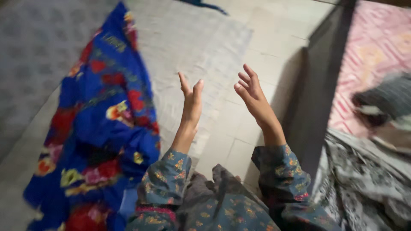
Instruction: The person organizes a cluttered bedroom by moving various items from one bed to another. They handle a book, a cap, a phone, a charger, plates, a pillow, a blanket, and fruit, placing them onto a second bed.
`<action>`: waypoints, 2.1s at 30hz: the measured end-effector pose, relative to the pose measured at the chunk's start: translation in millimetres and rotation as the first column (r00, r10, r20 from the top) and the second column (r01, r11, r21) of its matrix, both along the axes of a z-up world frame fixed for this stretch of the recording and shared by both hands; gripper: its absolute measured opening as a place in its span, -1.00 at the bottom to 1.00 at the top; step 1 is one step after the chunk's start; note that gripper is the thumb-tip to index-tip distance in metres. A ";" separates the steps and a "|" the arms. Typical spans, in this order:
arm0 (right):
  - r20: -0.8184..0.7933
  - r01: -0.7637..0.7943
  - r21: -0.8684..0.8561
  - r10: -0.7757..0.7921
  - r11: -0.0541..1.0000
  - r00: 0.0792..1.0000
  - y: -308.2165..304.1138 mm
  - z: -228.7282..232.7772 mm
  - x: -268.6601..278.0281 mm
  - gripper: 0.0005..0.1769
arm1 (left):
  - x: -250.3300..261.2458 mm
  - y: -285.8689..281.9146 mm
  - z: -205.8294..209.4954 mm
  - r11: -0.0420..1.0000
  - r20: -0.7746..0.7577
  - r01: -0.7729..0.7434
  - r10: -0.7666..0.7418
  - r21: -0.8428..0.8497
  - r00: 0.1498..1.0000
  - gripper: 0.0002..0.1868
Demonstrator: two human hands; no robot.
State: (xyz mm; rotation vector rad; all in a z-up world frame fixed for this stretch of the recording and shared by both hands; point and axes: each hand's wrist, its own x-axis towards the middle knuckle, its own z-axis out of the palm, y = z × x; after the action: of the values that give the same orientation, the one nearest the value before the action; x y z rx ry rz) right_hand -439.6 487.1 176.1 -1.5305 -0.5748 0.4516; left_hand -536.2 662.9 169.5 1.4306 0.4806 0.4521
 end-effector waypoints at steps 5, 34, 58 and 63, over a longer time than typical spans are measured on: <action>0.037 0.193 0.074 -0.196 0.978 0.980 -98.8 -6.5 14.3 -0.17 | 46.2 -78.8 17.5 0.976 -0.036 0.213 -0.215 -0.053 0.976 0.08; -0.157 0.999 -0.028 -0.987 0.045 0.040 -386.2 -14.4 -20.6 0.13 | 272.3 -426.6 -38.8 0.120 0.088 0.990 -0.988 -0.072 0.126 0.13; 0.176 0.932 -0.061 -0.923 -0.358 -0.343 -731.1 -127.4 7.4 -0.10 | 321.4 -759.7 -118.3 -0.040 -0.005 0.995 -0.999 0.096 -0.040 0.11; 0.587 0.798 -0.325 -0.770 -0.506 -0.249 -821.3 -149.1 23.9 -0.36 | 309.2 -865.8 -168.8 -0.216 -0.087 0.963 -0.975 0.163 -0.204 0.04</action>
State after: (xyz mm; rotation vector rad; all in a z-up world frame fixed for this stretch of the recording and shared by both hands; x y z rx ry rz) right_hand -415.7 -334.2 27.0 -2.1325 1.2801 -0.9466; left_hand -227.0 -202.9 0.6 1.4728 -0.9618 -0.8943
